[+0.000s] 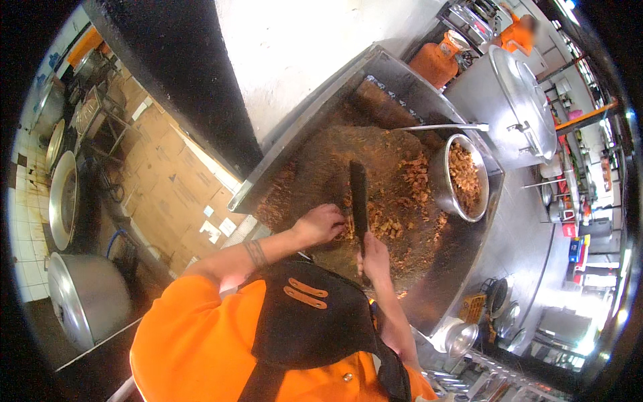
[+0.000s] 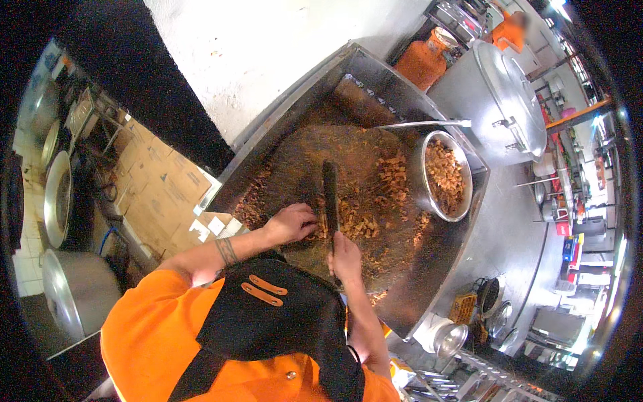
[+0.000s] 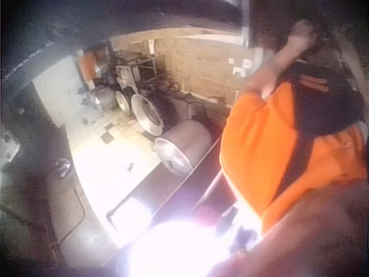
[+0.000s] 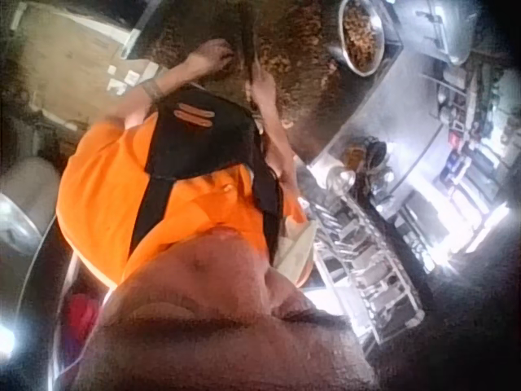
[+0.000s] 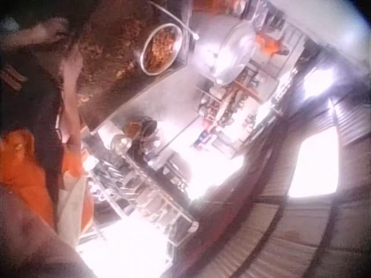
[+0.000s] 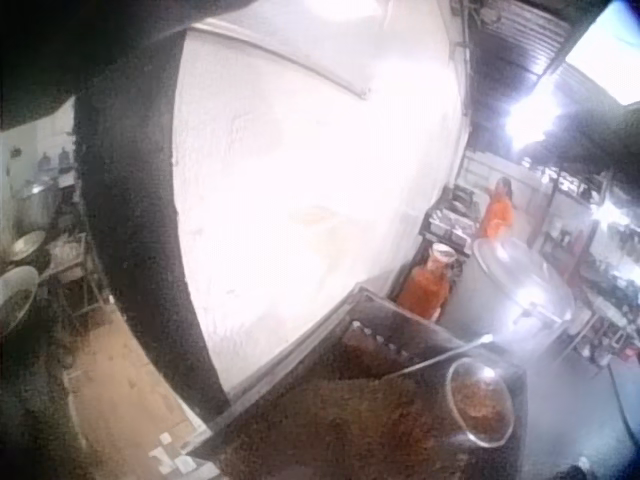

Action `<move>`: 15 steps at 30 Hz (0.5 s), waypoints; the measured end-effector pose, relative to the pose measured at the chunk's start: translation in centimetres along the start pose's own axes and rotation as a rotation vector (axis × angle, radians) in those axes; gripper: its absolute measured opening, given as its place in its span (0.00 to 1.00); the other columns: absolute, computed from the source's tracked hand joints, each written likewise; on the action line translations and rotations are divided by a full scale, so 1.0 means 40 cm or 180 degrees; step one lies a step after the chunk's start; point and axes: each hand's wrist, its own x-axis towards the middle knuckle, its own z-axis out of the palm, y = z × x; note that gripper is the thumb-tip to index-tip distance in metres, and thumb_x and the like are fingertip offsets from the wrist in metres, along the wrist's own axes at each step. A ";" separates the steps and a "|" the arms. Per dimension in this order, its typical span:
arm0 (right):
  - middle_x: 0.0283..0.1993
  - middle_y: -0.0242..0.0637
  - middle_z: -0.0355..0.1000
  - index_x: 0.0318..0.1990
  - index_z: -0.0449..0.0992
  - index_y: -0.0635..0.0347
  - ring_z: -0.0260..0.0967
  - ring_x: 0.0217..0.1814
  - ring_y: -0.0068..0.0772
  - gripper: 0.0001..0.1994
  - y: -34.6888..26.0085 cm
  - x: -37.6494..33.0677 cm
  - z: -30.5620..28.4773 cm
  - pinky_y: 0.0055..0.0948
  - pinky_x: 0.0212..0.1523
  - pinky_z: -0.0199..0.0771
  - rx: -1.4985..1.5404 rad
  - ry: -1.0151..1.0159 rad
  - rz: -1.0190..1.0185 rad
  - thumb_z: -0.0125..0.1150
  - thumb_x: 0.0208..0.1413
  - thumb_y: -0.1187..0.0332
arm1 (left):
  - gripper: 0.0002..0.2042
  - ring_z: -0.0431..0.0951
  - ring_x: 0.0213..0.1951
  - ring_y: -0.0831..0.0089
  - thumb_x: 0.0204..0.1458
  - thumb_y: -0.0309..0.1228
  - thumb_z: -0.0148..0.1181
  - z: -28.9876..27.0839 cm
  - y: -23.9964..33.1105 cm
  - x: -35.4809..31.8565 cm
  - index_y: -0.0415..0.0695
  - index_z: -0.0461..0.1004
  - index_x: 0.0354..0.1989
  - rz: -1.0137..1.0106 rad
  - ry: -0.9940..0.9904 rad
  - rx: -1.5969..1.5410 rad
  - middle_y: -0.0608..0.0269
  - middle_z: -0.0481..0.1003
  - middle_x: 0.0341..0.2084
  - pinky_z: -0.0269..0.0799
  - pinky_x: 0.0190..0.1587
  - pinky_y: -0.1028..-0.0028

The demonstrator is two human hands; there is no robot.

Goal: The person chops pieces of cooked meat into smaller bits using a large cleaver on a wooden cutting board, occasionally moving the chopped pieces into a metal bowl.

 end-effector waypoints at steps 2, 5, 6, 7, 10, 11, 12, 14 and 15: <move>0.15 0.31 0.64 0.36 0.72 0.62 0.62 0.12 0.25 0.24 -0.045 -0.055 -0.005 0.30 0.14 0.62 0.0222 0.0129 -0.0052 0.45 0.73 0.48 | 0.27 0.73 0.57 0.49 0.51 0.45 0.70 -0.041 0.032 -0.026 0.42 0.75 0.56 -0.0274 -0.0031 0.0156 0.48 0.75 0.51 0.72 0.60 0.57; 0.17 0.30 0.63 0.35 0.68 0.60 0.60 0.12 0.25 0.26 0.015 -0.043 -0.028 0.30 0.14 0.63 -0.0201 0.0280 -0.0141 0.44 0.71 0.43 | 0.40 0.67 0.63 0.47 0.46 0.45 0.74 -0.059 0.056 -0.046 0.40 0.64 0.66 -0.0432 -0.0285 0.0356 0.46 0.68 0.59 0.68 0.64 0.59; 0.17 0.30 0.63 0.35 0.68 0.59 0.61 0.12 0.26 0.28 0.037 -0.008 -0.026 0.29 0.14 0.63 -0.0590 0.0346 -0.0035 0.44 0.70 0.40 | 0.45 0.65 0.65 0.47 0.45 0.45 0.76 -0.059 0.062 -0.048 0.39 0.60 0.69 -0.0440 -0.0397 0.0409 0.46 0.65 0.63 0.67 0.65 0.59; 0.17 0.30 0.63 0.35 0.68 0.60 0.61 0.12 0.26 0.28 0.063 -0.006 -0.037 0.30 0.14 0.63 -0.0403 0.0302 0.0051 0.44 0.70 0.40 | 0.46 0.65 0.65 0.46 0.45 0.45 0.76 -0.040 0.047 -0.047 0.39 0.58 0.70 -0.0287 -0.0187 0.0347 0.44 0.65 0.62 0.66 0.66 0.58; 0.17 0.32 0.62 0.36 0.67 0.62 0.62 0.13 0.26 0.28 -0.020 -0.039 -0.042 0.31 0.14 0.64 -0.0030 0.0227 -0.0034 0.43 0.71 0.41 | 0.45 0.66 0.63 0.45 0.44 0.42 0.76 0.024 -0.023 0.012 0.37 0.59 0.69 0.0026 0.0492 0.0293 0.42 0.66 0.61 0.65 0.66 0.57; 0.17 0.32 0.62 0.36 0.68 0.62 0.62 0.13 0.26 0.28 -0.021 -0.057 -0.042 0.31 0.14 0.64 -0.0157 0.0348 -0.0145 0.42 0.71 0.42 | 0.43 0.67 0.63 0.45 0.45 0.42 0.76 0.019 -0.035 0.031 0.37 0.61 0.68 0.0065 0.0261 0.0271 0.43 0.66 0.61 0.65 0.66 0.57; 0.17 0.32 0.62 0.36 0.68 0.62 0.62 0.13 0.26 0.28 -0.019 -0.074 -0.046 0.31 0.15 0.64 -0.0298 0.0470 -0.0264 0.42 0.71 0.42 | 0.42 0.67 0.63 0.45 0.46 0.41 0.75 0.011 -0.043 0.055 0.36 0.63 0.67 0.0106 0.0046 0.0244 0.44 0.66 0.61 0.65 0.66 0.57; 0.16 0.33 0.64 0.34 0.69 0.62 0.63 0.13 0.27 0.27 0.007 -0.063 -0.056 0.32 0.15 0.64 -0.0512 0.0639 -0.0291 0.42 0.72 0.45 | 0.35 0.68 0.63 0.47 0.48 0.41 0.74 0.005 -0.031 0.084 0.38 0.69 0.63 0.0037 -0.0203 0.0084 0.46 0.68 0.60 0.66 0.66 0.57; 0.16 0.34 0.65 0.33 0.70 0.63 0.65 0.13 0.29 0.27 0.033 -0.032 -0.050 0.33 0.16 0.65 -0.0570 0.0693 -0.0196 0.42 0.73 0.47 | 0.35 0.68 0.63 0.47 0.48 0.41 0.74 0.001 -0.010 0.091 0.39 0.70 0.63 -0.0075 -0.0411 -0.0011 0.46 0.68 0.61 0.66 0.66 0.57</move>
